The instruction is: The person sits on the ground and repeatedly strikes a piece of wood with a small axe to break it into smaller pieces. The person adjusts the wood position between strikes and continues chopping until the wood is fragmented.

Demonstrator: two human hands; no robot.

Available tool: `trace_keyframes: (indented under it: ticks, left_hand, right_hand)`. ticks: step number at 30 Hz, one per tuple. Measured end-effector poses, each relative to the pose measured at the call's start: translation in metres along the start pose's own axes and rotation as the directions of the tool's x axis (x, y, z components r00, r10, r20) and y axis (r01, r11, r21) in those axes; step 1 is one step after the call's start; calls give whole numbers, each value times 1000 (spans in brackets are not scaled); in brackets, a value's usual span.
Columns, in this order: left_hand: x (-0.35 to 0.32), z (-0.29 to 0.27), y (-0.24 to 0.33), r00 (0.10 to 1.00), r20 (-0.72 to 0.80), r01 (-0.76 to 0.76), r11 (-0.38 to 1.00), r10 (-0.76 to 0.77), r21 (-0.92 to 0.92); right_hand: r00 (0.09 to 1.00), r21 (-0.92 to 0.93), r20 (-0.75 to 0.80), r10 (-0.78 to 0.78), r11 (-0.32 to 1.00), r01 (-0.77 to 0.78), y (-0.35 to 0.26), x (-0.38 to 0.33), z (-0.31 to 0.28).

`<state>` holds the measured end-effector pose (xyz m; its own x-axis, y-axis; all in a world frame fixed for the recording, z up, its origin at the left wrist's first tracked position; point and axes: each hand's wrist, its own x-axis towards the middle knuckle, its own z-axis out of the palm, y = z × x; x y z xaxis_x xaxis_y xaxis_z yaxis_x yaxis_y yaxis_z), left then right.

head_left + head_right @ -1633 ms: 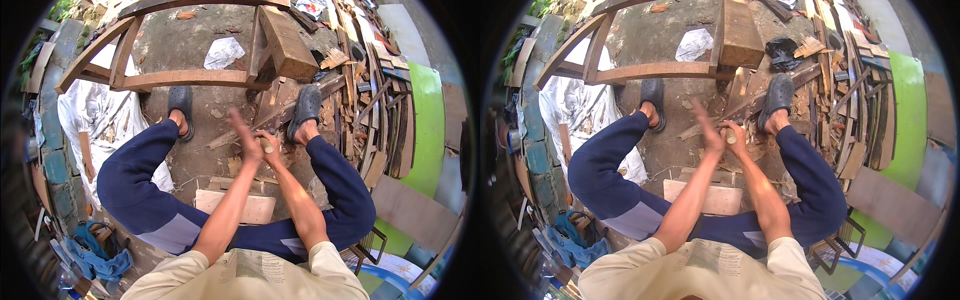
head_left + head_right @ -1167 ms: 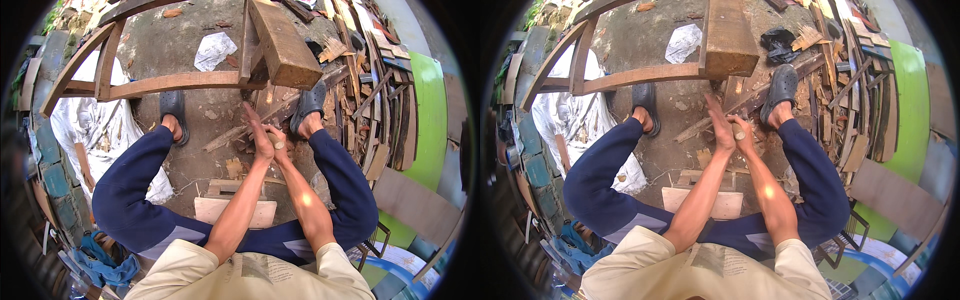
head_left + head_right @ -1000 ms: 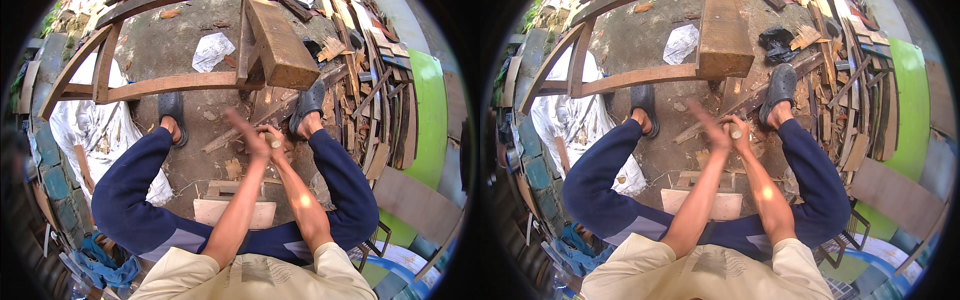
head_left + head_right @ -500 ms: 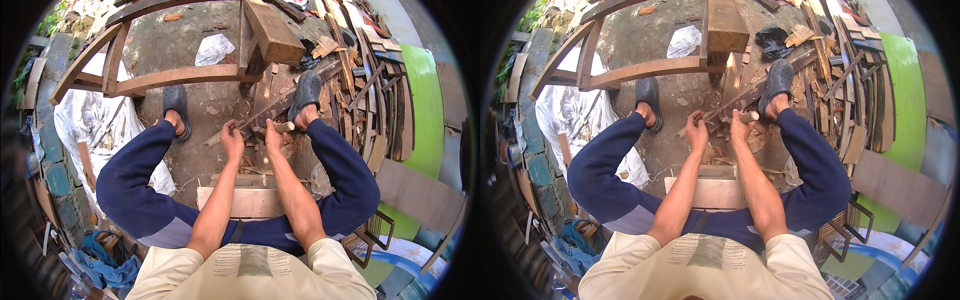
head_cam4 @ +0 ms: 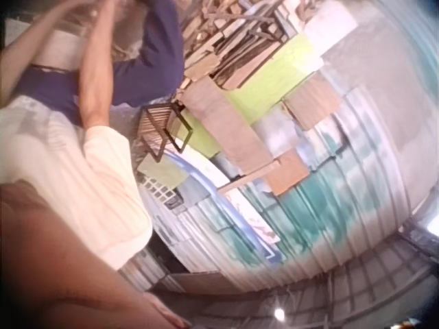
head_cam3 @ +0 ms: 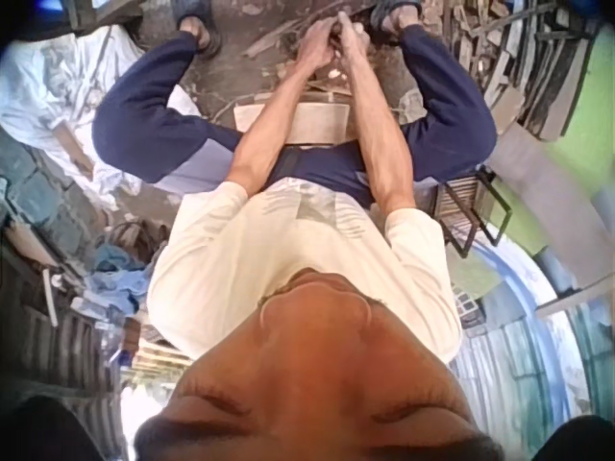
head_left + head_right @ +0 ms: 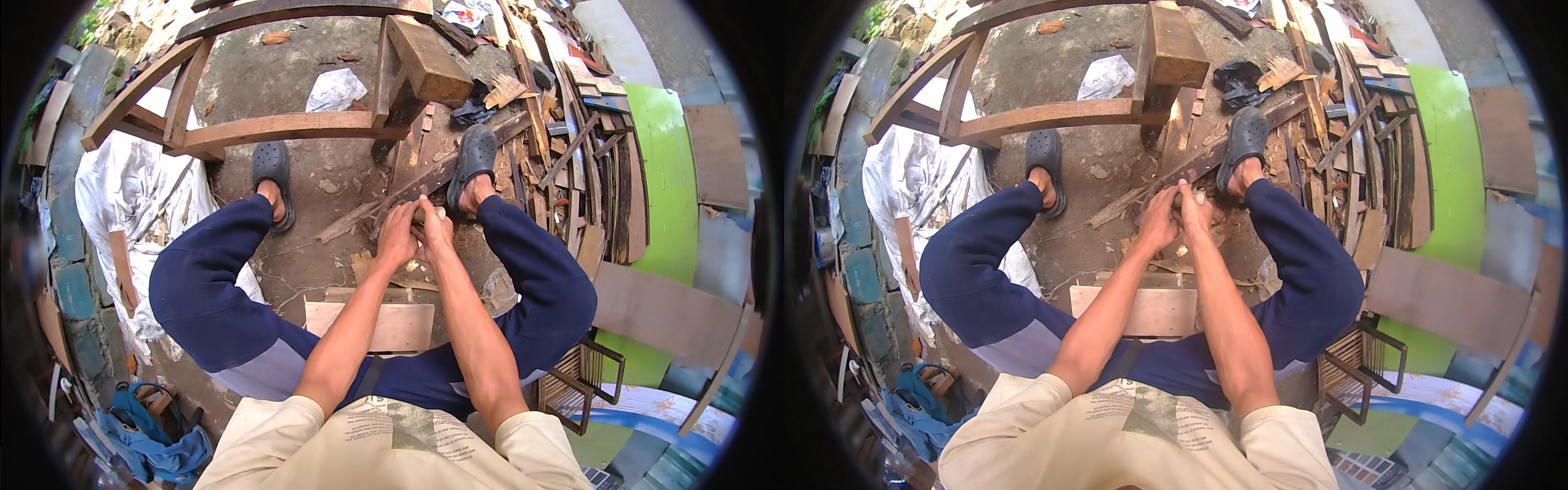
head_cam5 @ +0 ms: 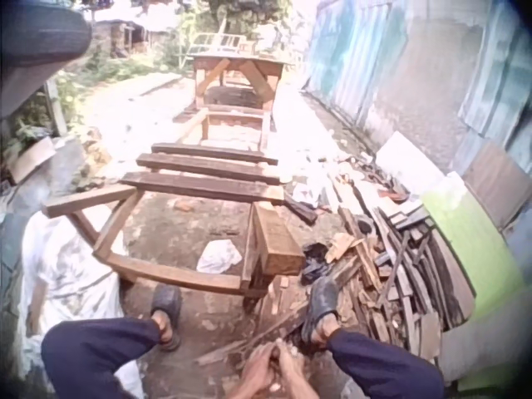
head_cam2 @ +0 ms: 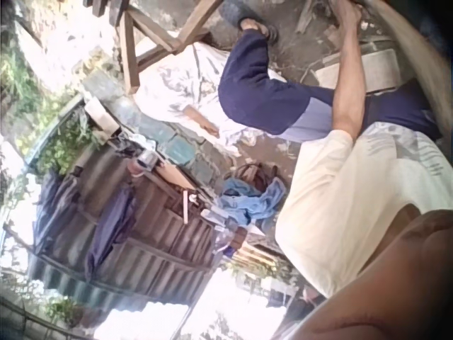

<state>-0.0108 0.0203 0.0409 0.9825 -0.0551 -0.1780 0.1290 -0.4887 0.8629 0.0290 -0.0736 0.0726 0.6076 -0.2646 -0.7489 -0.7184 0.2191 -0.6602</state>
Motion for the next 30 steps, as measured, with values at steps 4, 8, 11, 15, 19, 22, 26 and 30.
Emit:
trace_keyframes:
  ticks: [4, 8, 11, 15, 19, 22, 26, 30]
  left_hand:
    - [9, -5, 15, 991, 78, 111, 994, -111, 6]
    - [6, -4, 14, 988, 97, 111, 991, -118, 76]
    - [6, -3, 12, 987, 111, 99, 988, -112, 119]
    - [15, -15, 6, 967, 217, 100, 980, -136, 170]
    - [9, -33, -14, 974, 210, 59, 990, -86, 131]
    - [7, -40, -19, 993, 110, 46, 997, -52, 56]
    - [-3, -27, -19, 999, -2, 34, 999, -34, 16]
    - [4, -7, -11, 999, 32, 12, 992, -16, 128]
  right_hand:
    - [999, -52, -6, -46, 998, 46, -1, -3, -8]
    - [999, -6, -48, -26, 1000, 25, 0, -12, -9]
    - [1000, -1, 13, -13, 1000, 13, -1, -13, -13]
    - [998, 29, 44, 32, 999, -34, 5, -13, -10]
    - [998, 13, 53, -24, 1000, 24, 15, -35, 9]
    - [982, -263, 40, -184, 946, 188, 19, -33, 18]
    - [966, -421, 30, -258, 873, 246, 26, -23, 9]
    - [975, -369, -6, -222, 907, 204, 30, 6, -19]
